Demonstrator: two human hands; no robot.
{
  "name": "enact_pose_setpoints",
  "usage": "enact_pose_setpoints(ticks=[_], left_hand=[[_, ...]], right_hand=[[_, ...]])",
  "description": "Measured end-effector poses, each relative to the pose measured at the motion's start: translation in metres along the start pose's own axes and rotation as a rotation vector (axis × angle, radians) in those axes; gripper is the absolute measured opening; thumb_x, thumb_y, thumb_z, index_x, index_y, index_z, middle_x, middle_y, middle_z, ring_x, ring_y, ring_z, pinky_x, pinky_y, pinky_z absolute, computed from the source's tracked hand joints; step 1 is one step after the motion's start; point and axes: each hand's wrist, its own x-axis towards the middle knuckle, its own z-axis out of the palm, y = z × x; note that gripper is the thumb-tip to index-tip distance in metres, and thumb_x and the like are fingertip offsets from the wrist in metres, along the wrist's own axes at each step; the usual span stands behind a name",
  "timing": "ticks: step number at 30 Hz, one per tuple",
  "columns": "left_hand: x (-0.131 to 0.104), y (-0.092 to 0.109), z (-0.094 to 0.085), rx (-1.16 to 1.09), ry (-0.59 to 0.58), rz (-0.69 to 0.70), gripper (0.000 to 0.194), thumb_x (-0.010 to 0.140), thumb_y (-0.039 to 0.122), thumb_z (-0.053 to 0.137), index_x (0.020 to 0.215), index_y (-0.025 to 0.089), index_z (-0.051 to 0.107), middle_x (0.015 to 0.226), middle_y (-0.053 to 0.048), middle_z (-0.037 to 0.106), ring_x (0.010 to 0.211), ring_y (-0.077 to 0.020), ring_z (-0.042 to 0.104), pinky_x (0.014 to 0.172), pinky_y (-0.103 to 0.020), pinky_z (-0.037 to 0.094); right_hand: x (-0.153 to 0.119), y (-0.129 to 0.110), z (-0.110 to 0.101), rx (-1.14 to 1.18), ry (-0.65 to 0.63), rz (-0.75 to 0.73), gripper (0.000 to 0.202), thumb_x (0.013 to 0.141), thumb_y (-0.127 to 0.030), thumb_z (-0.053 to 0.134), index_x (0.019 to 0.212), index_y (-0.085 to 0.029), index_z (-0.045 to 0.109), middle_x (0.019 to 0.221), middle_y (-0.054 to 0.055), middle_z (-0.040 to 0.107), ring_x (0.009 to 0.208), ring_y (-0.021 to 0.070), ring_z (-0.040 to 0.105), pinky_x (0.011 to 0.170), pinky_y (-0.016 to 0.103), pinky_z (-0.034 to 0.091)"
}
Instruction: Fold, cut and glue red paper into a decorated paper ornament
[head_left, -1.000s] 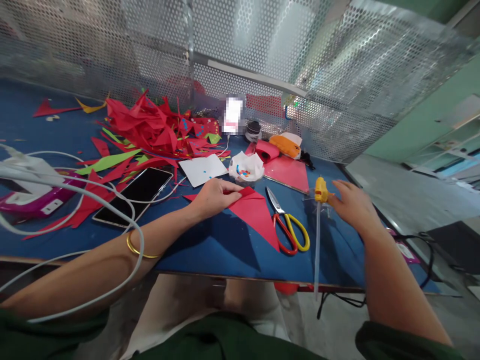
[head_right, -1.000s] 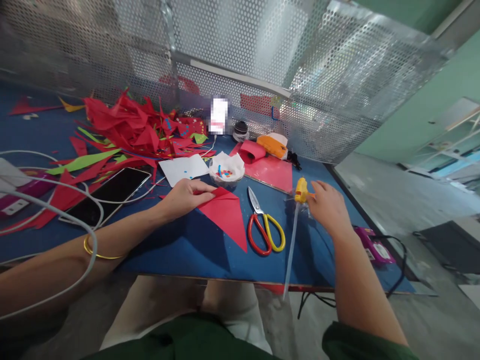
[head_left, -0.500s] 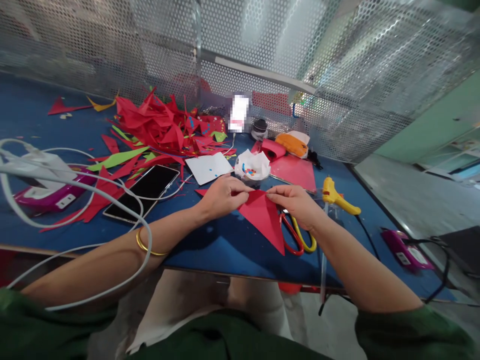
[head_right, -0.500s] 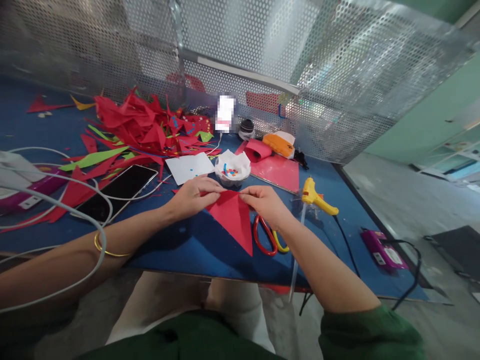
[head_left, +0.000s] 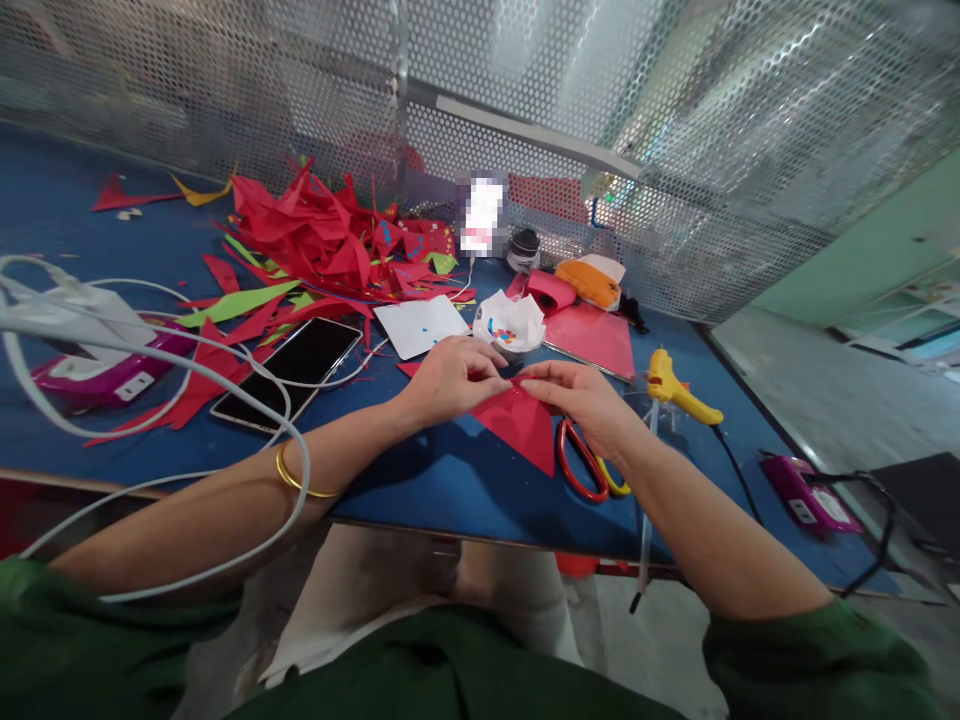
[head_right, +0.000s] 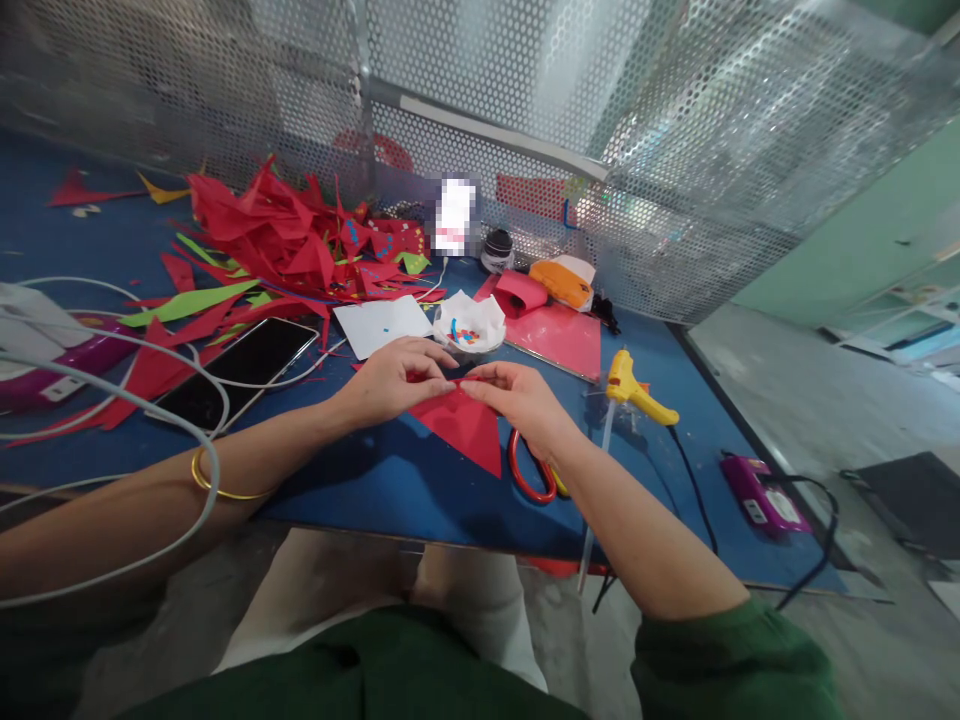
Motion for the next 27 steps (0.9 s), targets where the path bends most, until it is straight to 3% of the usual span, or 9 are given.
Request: enact_pose_setpoints(ticks=[3, 8, 18, 27], left_hand=[[-0.001, 0.003, -0.001, 0.004, 0.021, -0.023, 0.02, 0.079, 0.028, 0.07, 0.06, 0.022, 0.071, 0.1, -0.007, 0.077, 0.101, -0.0231, 0.068, 0.097, -0.04, 0.048], [-0.001, 0.002, 0.0, -0.006, 0.007, -0.027, 0.021, 0.079, 0.028, 0.072, 0.059, 0.022, 0.07, 0.101, -0.007, 0.077, 0.104, -0.0231, 0.067, 0.099, -0.04, 0.046], [-0.002, -0.001, 0.001, -0.022, 0.018, 0.033, 0.021, 0.079, 0.028, 0.07, 0.06, 0.021, 0.071, 0.098, -0.007, 0.078, 0.1, -0.0227, 0.069, 0.095, -0.04, 0.049], [0.0, -0.006, 0.002, 0.074, 0.0, 0.106, 0.02, 0.082, 0.03, 0.068, 0.064, 0.022, 0.073, 0.101, -0.006, 0.079, 0.103, -0.0241, 0.07, 0.096, -0.043, 0.048]], right_hand=[[0.002, 0.001, 0.007, -0.027, -0.02, 0.007, 0.04, 0.06, -0.035, 0.084, 0.093, -0.019, 0.069, 0.082, 0.003, 0.075, 0.076, 0.0182, 0.07, 0.074, 0.033, 0.054], [0.001, 0.0, 0.012, -0.092, 0.013, 0.017, 0.035, 0.061, -0.033, 0.082, 0.09, -0.02, 0.067, 0.074, 0.001, 0.074, 0.067, 0.0181, 0.068, 0.066, 0.033, 0.054], [-0.001, -0.007, -0.003, -0.088, -0.056, -0.022, 0.039, 0.064, -0.035, 0.082, 0.097, -0.017, 0.071, 0.089, 0.004, 0.077, 0.085, 0.0171, 0.07, 0.086, 0.033, 0.052], [-0.002, -0.002, 0.008, -0.139, -0.059, 0.025, 0.041, 0.057, -0.037, 0.085, 0.089, -0.019, 0.068, 0.077, 0.003, 0.075, 0.069, 0.0198, 0.068, 0.066, 0.033, 0.054]])
